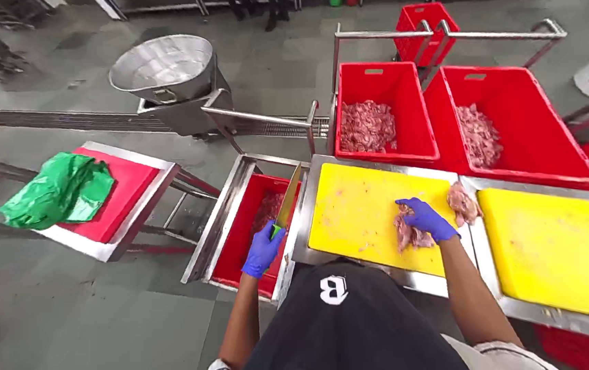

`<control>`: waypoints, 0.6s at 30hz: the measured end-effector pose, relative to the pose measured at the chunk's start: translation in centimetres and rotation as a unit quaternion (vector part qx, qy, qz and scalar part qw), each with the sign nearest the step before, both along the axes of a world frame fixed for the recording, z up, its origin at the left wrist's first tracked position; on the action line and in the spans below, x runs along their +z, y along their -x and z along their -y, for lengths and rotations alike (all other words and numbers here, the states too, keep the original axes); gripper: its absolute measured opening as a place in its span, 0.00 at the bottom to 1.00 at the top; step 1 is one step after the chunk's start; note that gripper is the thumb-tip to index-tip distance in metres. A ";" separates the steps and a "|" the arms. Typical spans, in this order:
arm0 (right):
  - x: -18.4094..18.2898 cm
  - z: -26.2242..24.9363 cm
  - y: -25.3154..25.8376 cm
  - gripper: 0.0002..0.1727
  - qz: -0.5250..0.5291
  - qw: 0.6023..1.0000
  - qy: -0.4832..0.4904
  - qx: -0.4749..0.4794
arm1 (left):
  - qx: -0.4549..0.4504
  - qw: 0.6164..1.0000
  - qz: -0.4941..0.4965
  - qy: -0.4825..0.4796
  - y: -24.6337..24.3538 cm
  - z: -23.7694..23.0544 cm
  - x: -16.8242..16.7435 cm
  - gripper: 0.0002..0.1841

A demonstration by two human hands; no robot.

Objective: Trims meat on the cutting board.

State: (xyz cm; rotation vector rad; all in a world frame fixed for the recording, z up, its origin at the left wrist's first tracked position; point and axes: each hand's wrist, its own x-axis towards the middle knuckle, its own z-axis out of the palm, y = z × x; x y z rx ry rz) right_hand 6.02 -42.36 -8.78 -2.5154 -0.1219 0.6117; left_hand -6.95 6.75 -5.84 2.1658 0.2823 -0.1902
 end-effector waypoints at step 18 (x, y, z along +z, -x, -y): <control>1.7 0.3 5.4 0.13 -0.090 0.919 -0.315 -0.219 | 0.018 0.998 0.037 0.038 0.9 -0.5 -1.6 0.18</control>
